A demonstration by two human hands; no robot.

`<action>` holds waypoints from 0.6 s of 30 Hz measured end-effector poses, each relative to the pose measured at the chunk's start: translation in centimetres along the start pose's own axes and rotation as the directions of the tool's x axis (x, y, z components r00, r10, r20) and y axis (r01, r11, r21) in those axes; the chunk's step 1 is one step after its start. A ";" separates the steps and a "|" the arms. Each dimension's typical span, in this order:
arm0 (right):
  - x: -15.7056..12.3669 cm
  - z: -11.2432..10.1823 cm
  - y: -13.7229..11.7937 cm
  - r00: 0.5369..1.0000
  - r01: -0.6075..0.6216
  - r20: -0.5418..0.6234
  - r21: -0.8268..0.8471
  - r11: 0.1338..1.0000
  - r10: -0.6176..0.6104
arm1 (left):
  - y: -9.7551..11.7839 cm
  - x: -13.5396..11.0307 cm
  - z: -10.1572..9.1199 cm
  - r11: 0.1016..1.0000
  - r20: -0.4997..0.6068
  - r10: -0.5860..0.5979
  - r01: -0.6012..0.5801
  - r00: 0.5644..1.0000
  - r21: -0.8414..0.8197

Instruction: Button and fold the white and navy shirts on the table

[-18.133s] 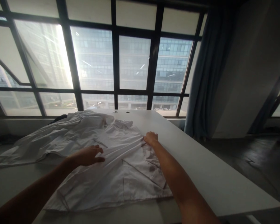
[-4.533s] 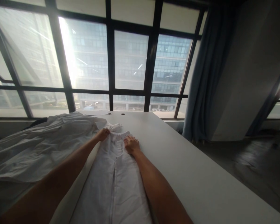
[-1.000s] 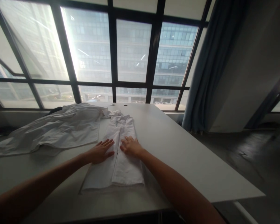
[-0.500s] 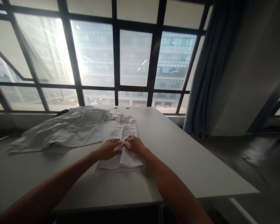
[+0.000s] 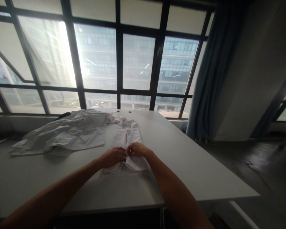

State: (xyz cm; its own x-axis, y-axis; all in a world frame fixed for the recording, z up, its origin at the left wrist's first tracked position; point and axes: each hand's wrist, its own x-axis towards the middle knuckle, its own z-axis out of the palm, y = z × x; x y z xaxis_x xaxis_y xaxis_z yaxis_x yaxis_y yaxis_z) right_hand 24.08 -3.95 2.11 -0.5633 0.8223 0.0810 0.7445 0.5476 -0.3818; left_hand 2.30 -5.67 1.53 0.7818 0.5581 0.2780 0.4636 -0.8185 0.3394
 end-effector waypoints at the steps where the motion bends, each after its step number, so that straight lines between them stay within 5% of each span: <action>1: -0.1 -0.1 0.0 1.000 0.006 -0.008 0.007 1.000 -0.005 | 0.0 0.1 0.1 1.000 -0.024 0.002 -0.002 1.000 -0.011; 9: -1.1 -2.0 0.4 0.999 0.027 -0.035 0.178 0.984 -0.021 | -0.1 0.4 -0.2 0.985 -0.146 0.021 -0.046 0.989 -0.168; 15: -1.0 -1.1 0.1 0.992 -0.031 0.125 0.189 0.982 0.007 | 0.1 -0.3 0.0 0.983 0.097 0.135 -0.121 0.986 -0.137; 18: -0.7 -0.9 -0.3 0.983 -0.098 0.168 0.134 0.986 0.075 | 0.4 -0.5 1.0 0.993 0.107 0.107 -0.101 0.988 -0.061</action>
State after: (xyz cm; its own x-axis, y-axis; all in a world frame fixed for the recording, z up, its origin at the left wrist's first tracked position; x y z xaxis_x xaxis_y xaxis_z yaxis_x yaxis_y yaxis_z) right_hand 24.55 -4.54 3.01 -0.5583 0.8231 -0.1036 0.7413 0.4389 -0.5079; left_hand 2.49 -6.45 0.60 0.8672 0.4493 0.2148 0.3559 -0.8608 0.3639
